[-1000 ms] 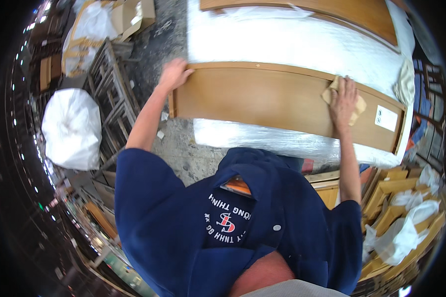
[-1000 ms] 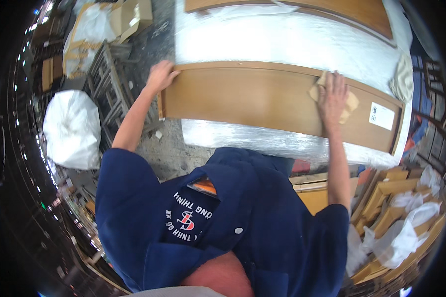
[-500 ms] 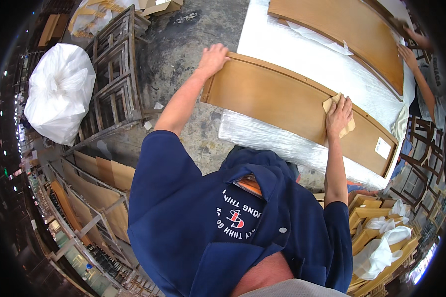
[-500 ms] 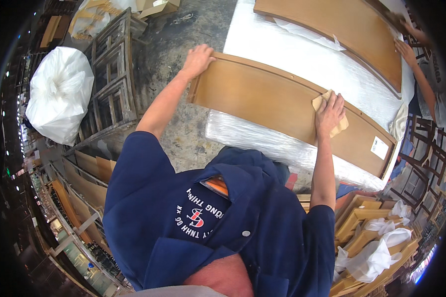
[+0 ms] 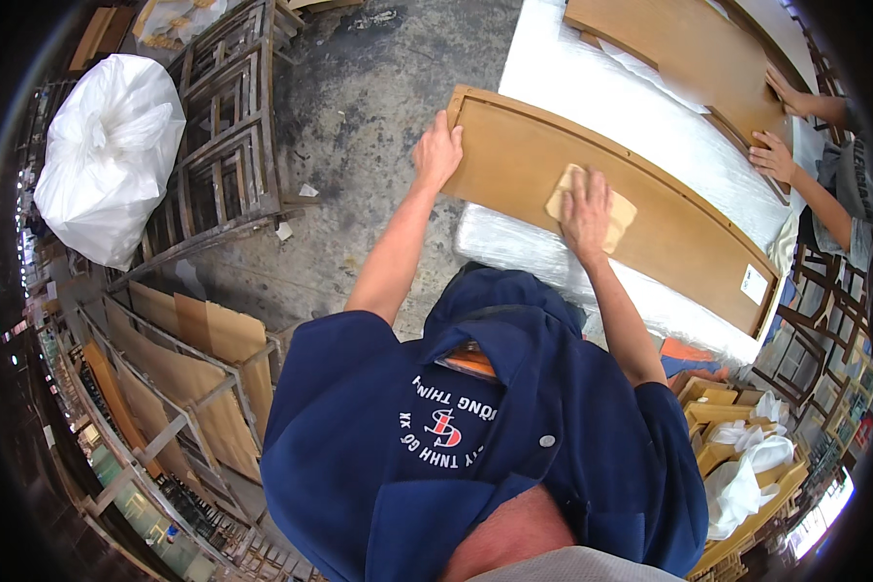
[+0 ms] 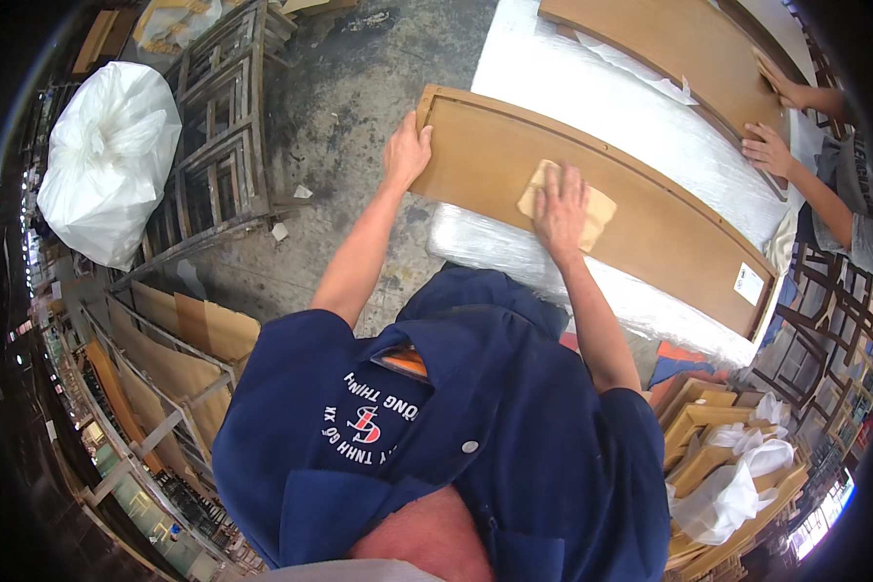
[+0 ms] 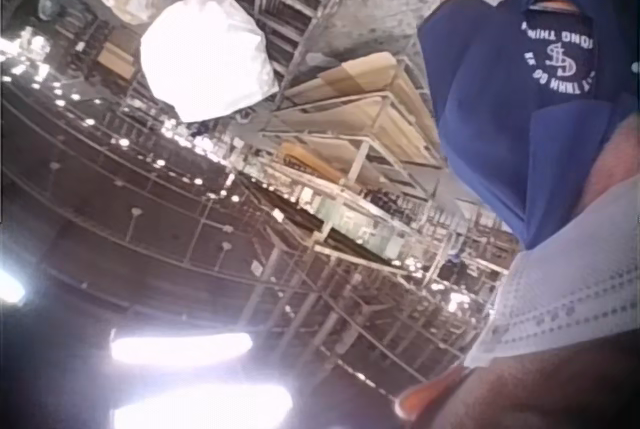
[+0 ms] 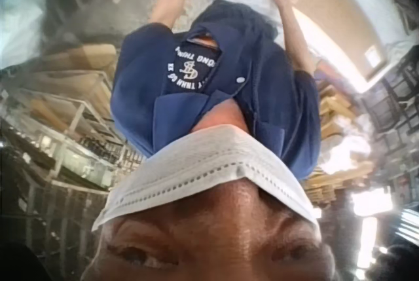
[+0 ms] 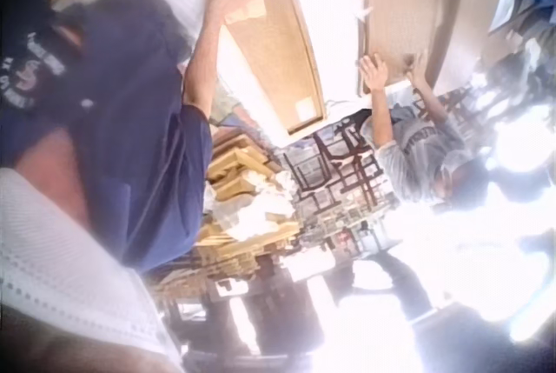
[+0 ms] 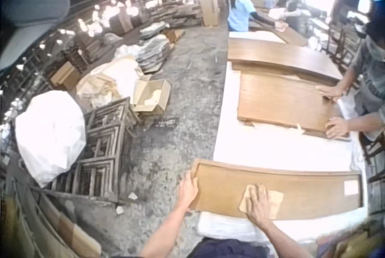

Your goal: The person unpacks a white plastic bag and places it into a cardboard box, then moves to a workbench and sands multiple flat wooden panels with a sanding block. The person flips and repositions the panels while sanding their surfaces. Other workers are present in the background.

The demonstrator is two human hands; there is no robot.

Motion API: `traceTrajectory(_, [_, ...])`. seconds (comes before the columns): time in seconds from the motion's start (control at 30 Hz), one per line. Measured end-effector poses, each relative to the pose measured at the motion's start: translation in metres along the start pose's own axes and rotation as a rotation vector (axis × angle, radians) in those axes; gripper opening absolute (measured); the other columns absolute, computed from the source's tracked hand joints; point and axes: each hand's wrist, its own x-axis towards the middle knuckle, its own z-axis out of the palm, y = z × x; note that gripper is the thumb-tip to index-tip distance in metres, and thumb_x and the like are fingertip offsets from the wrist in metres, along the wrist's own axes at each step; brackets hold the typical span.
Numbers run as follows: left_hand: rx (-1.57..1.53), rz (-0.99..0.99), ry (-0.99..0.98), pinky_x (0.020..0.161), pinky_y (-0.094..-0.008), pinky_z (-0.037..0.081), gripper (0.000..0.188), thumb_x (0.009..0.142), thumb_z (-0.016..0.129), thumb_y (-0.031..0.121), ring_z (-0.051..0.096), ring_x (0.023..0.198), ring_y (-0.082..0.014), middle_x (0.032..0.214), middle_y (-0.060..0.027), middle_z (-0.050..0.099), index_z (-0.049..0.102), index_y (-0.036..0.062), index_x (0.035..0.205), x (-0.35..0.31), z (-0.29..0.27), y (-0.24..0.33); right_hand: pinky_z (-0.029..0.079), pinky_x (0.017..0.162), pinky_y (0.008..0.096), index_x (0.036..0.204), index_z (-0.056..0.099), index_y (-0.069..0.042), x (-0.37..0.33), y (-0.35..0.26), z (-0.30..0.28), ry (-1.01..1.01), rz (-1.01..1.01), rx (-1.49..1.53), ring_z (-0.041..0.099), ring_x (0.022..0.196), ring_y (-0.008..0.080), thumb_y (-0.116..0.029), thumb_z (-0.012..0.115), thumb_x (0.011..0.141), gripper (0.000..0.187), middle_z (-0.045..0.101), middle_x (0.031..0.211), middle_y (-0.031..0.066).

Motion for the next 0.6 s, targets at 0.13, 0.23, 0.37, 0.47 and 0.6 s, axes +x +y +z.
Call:
traceTrajectory(0.13, [-0.202, 0.032, 0.01, 0.074, -0.0527, 0.05, 0.035, 0.091, 0.061, 0.029, 0.064, 0.087, -0.045, 0.091, -0.0267, 0.067, 0.059, -0.0015, 0.108, -0.004, -0.007, -0.007, 0.024, 0.115, 0.0497, 0.141, 0.045, -0.007, -0.002, -0.03, 0.003, -0.046, -0.049, 0.036, 0.034, 0.138, 0.0345, -0.026, 0.053, 0.095, 0.051, 0.039, 0.147, 0.0176])
traceTrajectory(0.23, [-0.126, 0.005, -0.029, 0.07, -0.0537, 0.048, 0.031, 0.09, 0.062, 0.029, 0.064, 0.082, -0.0451, 0.085, -0.0262, 0.066, 0.062, -0.0007, 0.097, -0.029, -0.014, -0.017, 0.024, 0.115, 0.0495, 0.141, 0.045, -0.007, -0.001, -0.028, 0.004, -0.03, 0.01, 0.028, 0.034, 0.138, 0.0345, -0.026, 0.053, 0.095, 0.051, 0.039, 0.148, 0.0177])
traceTrajectory(0.37, [-0.041, -0.09, -0.086, 0.066, -0.0548, 0.048, 0.033, 0.092, 0.06, 0.033, 0.063, 0.079, -0.0466, 0.083, -0.0268, 0.066, 0.063, 0.0008, 0.094, -0.08, -0.029, -0.03, 0.024, 0.114, 0.0504, 0.141, 0.046, -0.007, -0.002, -0.016, 0.005, 0.026, 0.087, 0.007, 0.035, 0.137, 0.0357, -0.026, 0.053, 0.094, 0.051, 0.041, 0.147, 0.0187])
traceTrajectory(0.47, [-0.102, -0.021, -0.022, 0.068, -0.053, 0.05, 0.036, 0.093, 0.058, 0.036, 0.064, 0.083, -0.0453, 0.088, -0.0253, 0.067, 0.067, 0.0016, 0.103, -0.104, -0.032, -0.031, 0.024, 0.115, 0.052, 0.144, 0.042, -0.006, -0.007, -0.008, 0.004, 0.058, 0.099, -0.068, 0.036, 0.136, 0.04, -0.027, 0.054, 0.093, 0.056, 0.04, 0.146, 0.0233])
traceTrajectory(0.6, [-0.129, -0.099, 0.046, 0.064, -0.0507, 0.049, 0.028, 0.09, 0.062, 0.026, 0.063, 0.075, -0.0465, 0.079, -0.0264, 0.066, 0.067, -0.0009, 0.093, -0.094, -0.025, -0.016, 0.021, 0.116, 0.0534, 0.145, 0.04, -0.005, -0.003, -0.005, 0.002, -0.062, 0.164, -0.001, 0.031, 0.14, 0.0398, -0.033, 0.052, 0.094, 0.059, 0.036, 0.149, 0.0243])
